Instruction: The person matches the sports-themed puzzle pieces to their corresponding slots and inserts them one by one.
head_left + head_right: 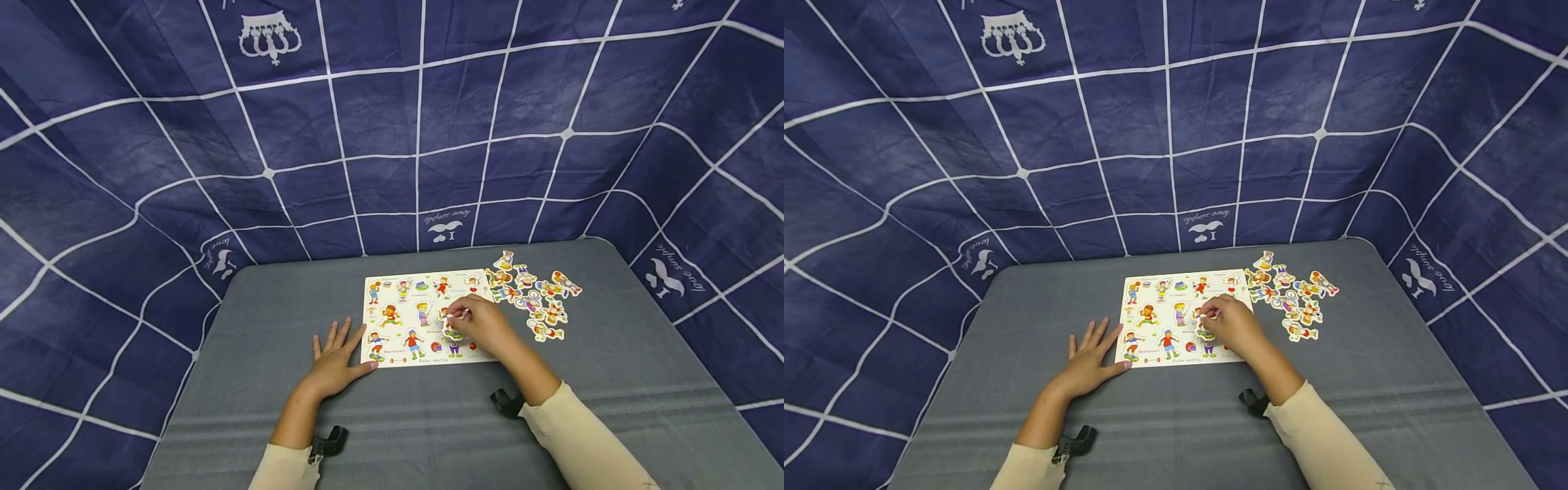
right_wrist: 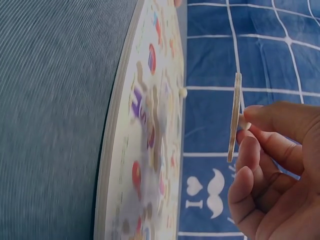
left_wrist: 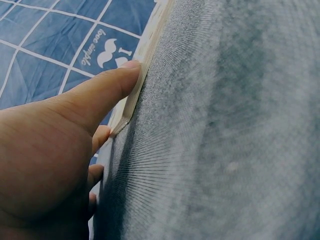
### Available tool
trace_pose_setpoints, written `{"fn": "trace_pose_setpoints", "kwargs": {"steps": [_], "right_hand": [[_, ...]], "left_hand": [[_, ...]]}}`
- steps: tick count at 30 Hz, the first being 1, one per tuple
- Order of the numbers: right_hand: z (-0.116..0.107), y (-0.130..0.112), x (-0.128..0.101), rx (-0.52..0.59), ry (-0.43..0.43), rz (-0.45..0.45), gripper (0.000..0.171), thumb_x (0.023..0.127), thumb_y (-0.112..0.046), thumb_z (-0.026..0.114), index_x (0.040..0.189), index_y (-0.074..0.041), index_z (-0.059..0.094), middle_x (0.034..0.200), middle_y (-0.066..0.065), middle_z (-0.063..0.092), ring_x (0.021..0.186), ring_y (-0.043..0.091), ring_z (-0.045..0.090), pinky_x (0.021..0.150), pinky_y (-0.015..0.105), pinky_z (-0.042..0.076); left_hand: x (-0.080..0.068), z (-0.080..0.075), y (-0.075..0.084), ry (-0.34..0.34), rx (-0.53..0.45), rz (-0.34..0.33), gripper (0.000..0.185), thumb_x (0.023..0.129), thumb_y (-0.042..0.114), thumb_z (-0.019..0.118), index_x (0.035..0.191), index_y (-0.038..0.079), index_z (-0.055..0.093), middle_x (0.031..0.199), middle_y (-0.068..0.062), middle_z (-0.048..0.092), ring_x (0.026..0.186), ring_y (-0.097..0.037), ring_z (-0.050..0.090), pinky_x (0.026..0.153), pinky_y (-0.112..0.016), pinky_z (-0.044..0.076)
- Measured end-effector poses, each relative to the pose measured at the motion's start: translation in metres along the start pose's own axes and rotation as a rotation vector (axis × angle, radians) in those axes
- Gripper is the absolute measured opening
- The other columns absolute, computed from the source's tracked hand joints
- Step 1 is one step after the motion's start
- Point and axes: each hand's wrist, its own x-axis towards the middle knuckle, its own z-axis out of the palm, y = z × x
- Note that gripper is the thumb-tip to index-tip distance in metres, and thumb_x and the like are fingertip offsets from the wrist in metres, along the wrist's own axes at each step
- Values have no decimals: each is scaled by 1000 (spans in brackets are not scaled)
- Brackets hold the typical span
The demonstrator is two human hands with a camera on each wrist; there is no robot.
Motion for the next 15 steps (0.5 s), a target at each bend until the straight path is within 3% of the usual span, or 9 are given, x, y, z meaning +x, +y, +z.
{"fn": "trace_pose_setpoints", "kwargs": {"steps": [15], "right_hand": [[31,-23,9,1,-70,9,8,88,-16,77,95,-14,74,87,-5,65,69,4,53,65,22,45]], "left_hand": [[2,0,-2,-15,15,-7,90,88,65,66,161,29,28,172,-9,10,159,-39,-4,118,-72,-12]]}}
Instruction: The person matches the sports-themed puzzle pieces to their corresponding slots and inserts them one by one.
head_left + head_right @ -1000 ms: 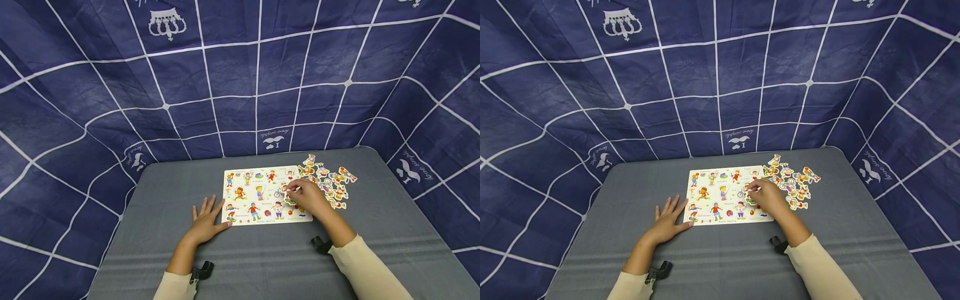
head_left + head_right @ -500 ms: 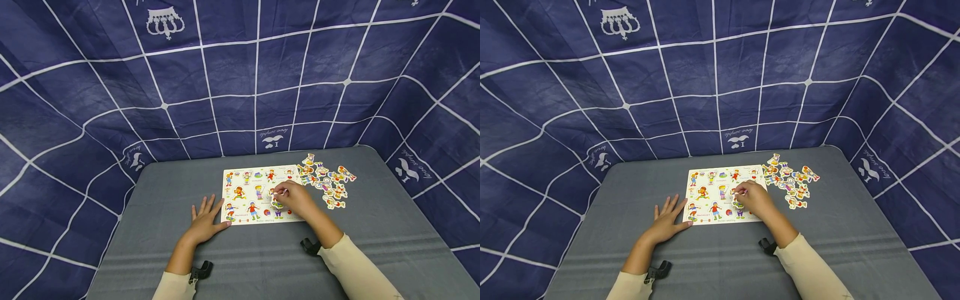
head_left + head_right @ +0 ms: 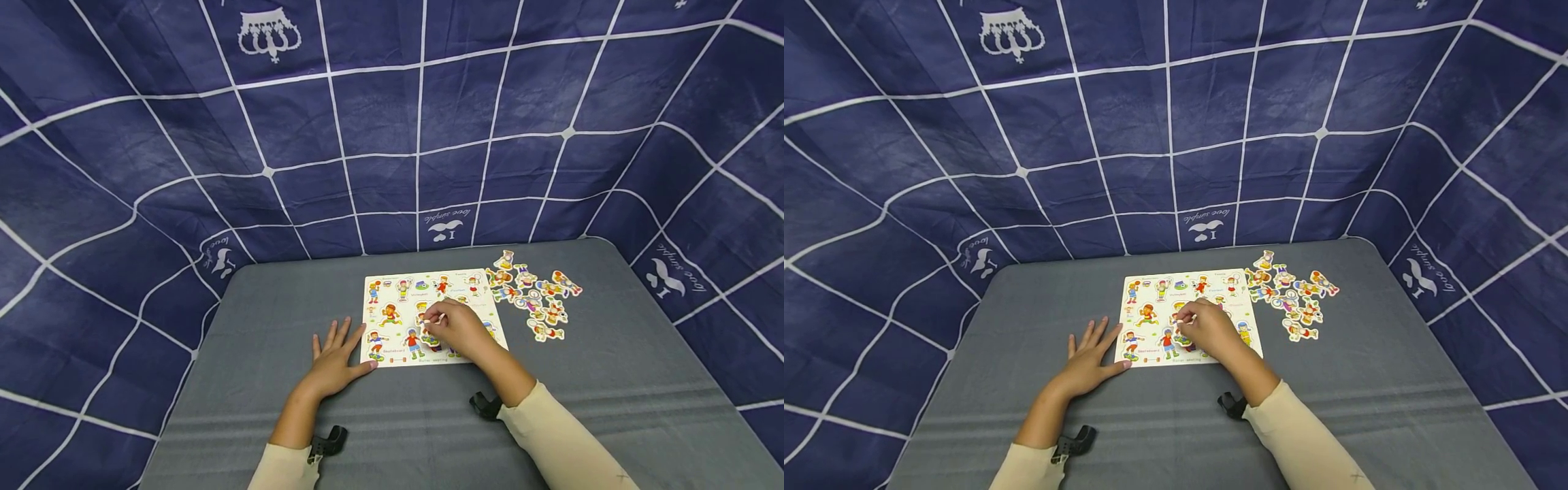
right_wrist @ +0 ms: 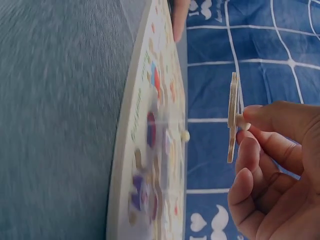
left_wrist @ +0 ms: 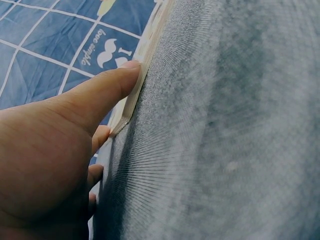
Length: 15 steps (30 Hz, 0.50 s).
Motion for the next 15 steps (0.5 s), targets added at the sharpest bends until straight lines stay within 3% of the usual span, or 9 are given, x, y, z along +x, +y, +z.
{"fn": "trace_pose_setpoints", "kwargs": {"steps": [6,15], "right_hand": [[14,-6,3,35,-32,7,7,88,-16,77,94,-14,73,88,-4,65,67,3,54,62,21,45],[36,-17,11,34,-40,-22,6,87,-15,78,89,-16,73,85,-6,64,74,5,55,69,22,47]], "left_hand": [[0,1,0,1,0,0,90,88,65,66,161,29,29,172,-9,10,159,-39,-3,118,-72,-11],[1,0,0,2,4,0,89,88,64,67,161,29,30,172,-10,11,159,-39,-2,118,-73,-11]]}}
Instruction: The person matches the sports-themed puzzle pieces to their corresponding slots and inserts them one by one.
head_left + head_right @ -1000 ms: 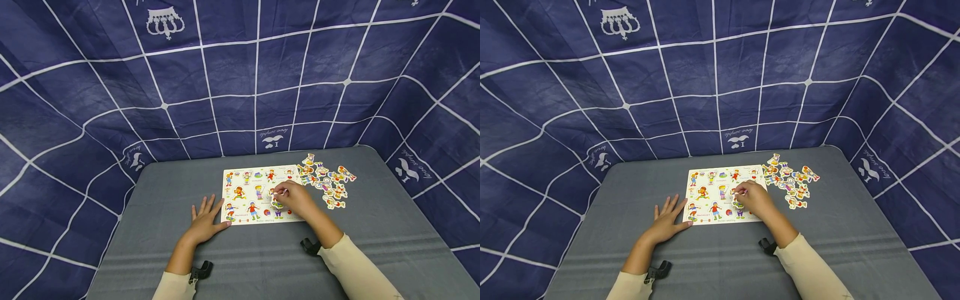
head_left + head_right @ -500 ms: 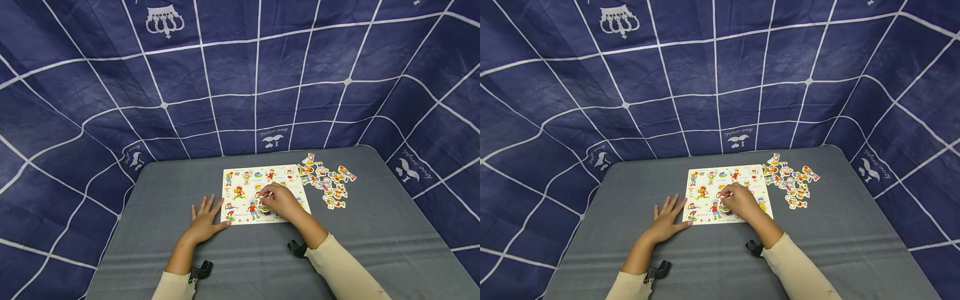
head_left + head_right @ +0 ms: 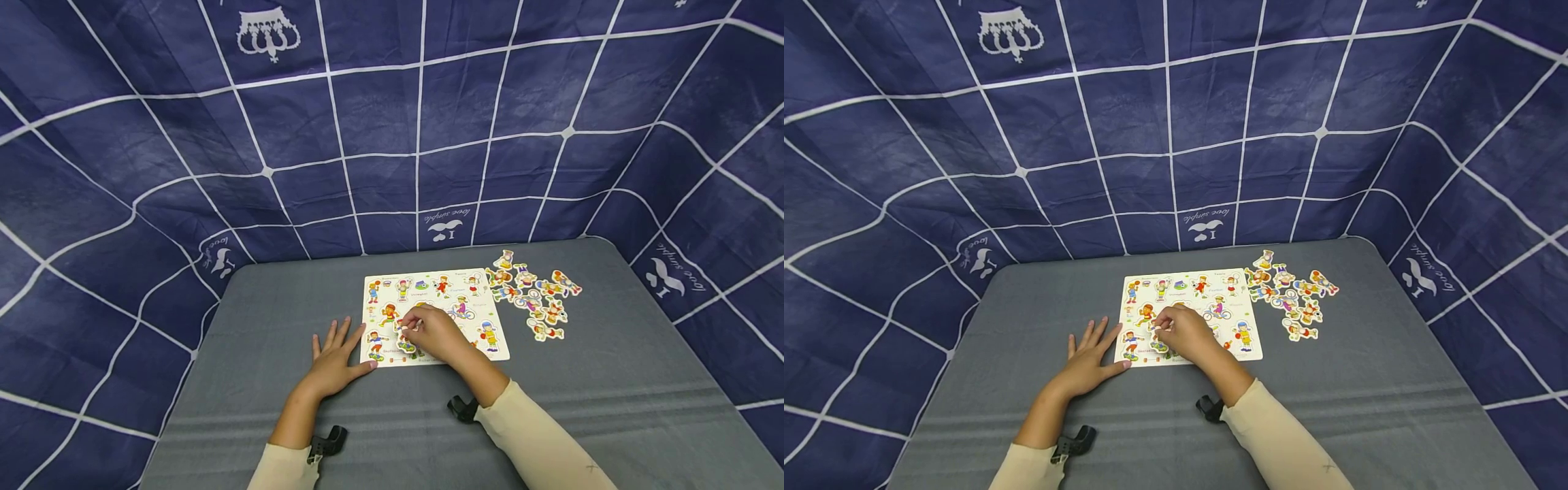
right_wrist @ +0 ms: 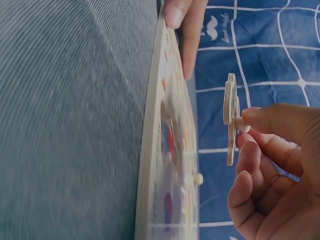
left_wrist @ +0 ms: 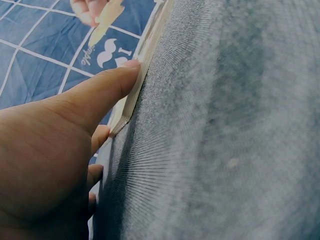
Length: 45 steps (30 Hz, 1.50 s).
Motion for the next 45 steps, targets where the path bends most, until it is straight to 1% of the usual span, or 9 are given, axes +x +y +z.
{"fn": "trace_pose_setpoints", "kwargs": {"steps": [6,13,22,26,29,32,38,45], "right_hand": [[10,-6,3,-4,-25,9,6,87,-15,78,89,-16,73,84,-5,66,73,5,54,68,21,45],[22,-10,9,-23,-37,-42,4,86,-14,77,87,-15,73,83,-4,65,70,4,53,67,22,45],[38,-13,18,-47,-97,-9,4,87,-15,77,87,-15,73,85,-4,66,74,4,57,69,22,46],[43,-12,22,-36,-120,-2,5,86,-14,77,86,-15,72,83,-4,66,73,4,57,68,21,46],[48,-12,24,-24,-136,4,5,85,-15,77,86,-15,72,81,-5,65,71,3,55,67,21,46],[52,-11,27,-21,-141,15,5,85,-15,77,85,-15,72,79,-6,65,69,3,54,66,20,45],[55,-12,30,-55,-139,23,4,82,-13,75,83,-14,71,76,-6,63,67,4,52,64,21,43],[59,-13,31,-78,-153,29,7,84,-15,76,82,-16,70,76,-8,63,66,3,51,63,20,42]], "left_hand": [[-1,0,1,1,-1,10,88,89,63,67,161,27,31,171,-11,12,159,-40,-1,118,-73,-10],[-2,1,-1,19,0,28,87,88,60,69,160,25,33,170,-15,16,158,-44,3,117,-75,-7],[-1,-2,0,6,10,29,88,89,64,66,161,28,29,171,-11,12,159,-40,-1,117,-74,-8],[-2,-2,0,-1,9,25,89,89,64,66,161,29,29,171,-11,11,159,-40,-1,118,-74,-9],[-2,-2,0,3,-2,30,88,88,63,67,161,28,31,171,-12,13,158,-42,0,117,-75,-8],[-2,-2,0,7,-2,33,88,88,62,68,161,28,31,171,-13,14,158,-42,1,117,-75,-7],[-2,-2,0,8,2,29,88,89,64,66,161,28,30,171,-11,12,159,-40,-1,118,-74,-9],[-1,-1,-1,4,-3,25,88,89,63,66,161,28,29,172,-10,11,159,-40,-2,118,-74,-10]]}}
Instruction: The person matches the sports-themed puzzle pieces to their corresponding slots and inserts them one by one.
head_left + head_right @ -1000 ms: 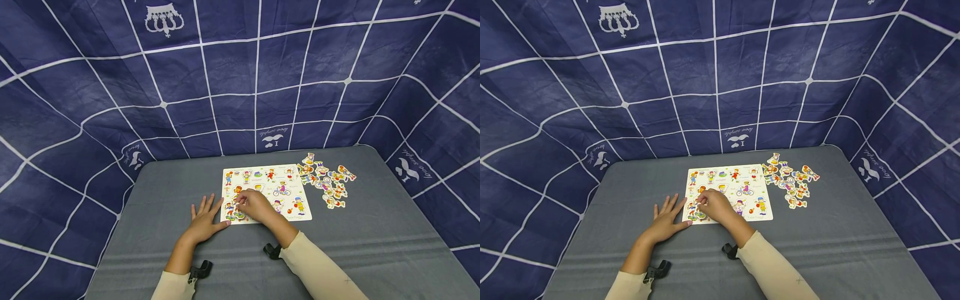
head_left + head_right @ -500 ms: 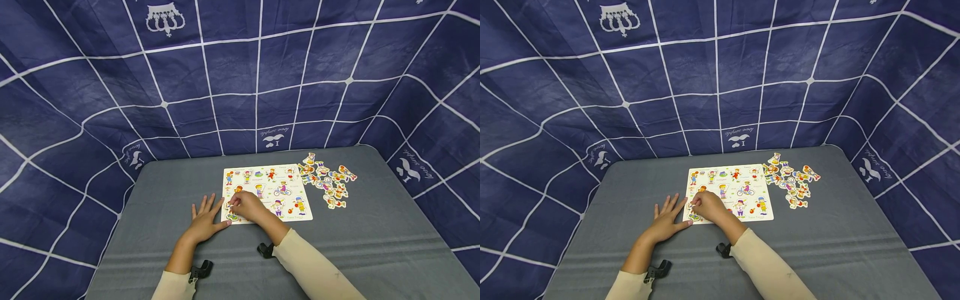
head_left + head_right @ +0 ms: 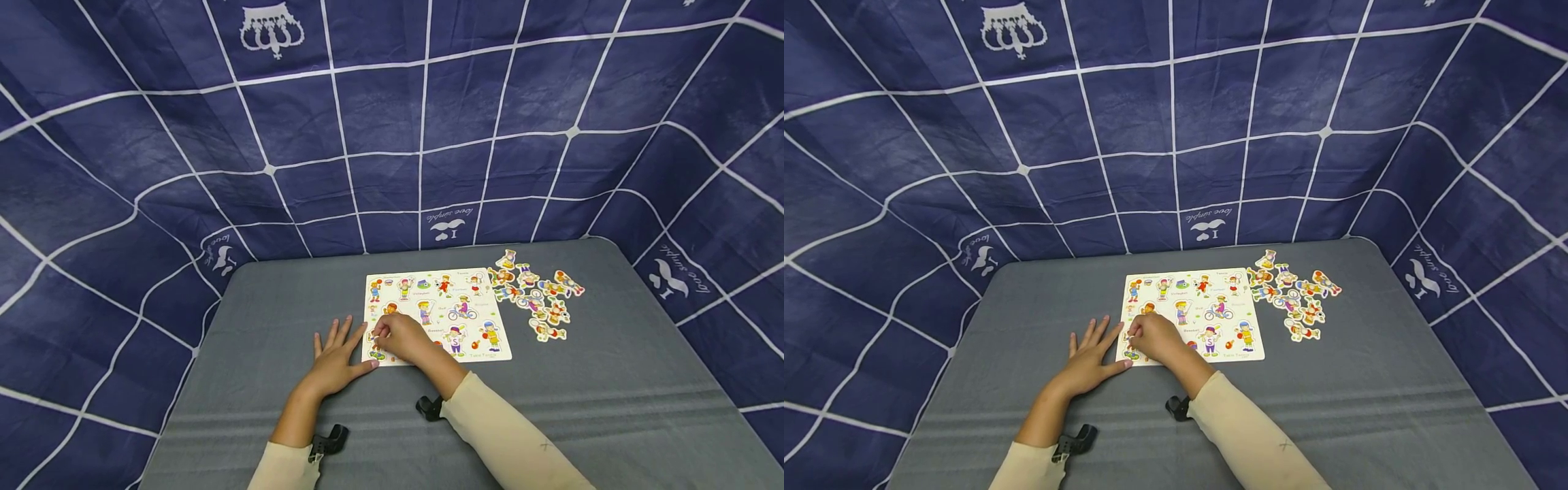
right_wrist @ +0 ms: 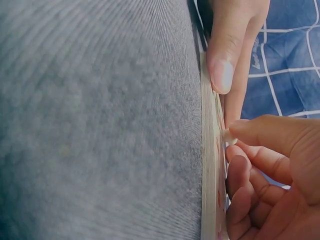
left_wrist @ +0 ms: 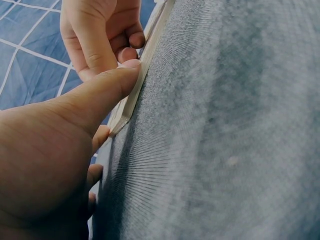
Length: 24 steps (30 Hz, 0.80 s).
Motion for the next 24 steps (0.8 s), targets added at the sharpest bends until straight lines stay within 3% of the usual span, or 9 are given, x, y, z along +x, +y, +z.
{"fn": "trace_pose_setpoints", "kwargs": {"steps": [17,24], "right_hand": [[-1,-2,-2,-9,-10,-2,7,85,-16,77,85,-14,71,78,-5,66,68,5,52,65,22,43],[-1,-2,-2,-15,-4,-11,6,85,-15,77,85,-14,71,79,-4,66,69,6,53,65,22,43]], "left_hand": [[-2,1,0,30,-7,27,86,89,57,70,160,23,34,170,-16,17,157,-46,4,116,-75,-7],[-1,-1,1,13,-2,10,86,89,60,68,160,26,33,171,-14,15,158,-43,1,117,-75,-8]]}}
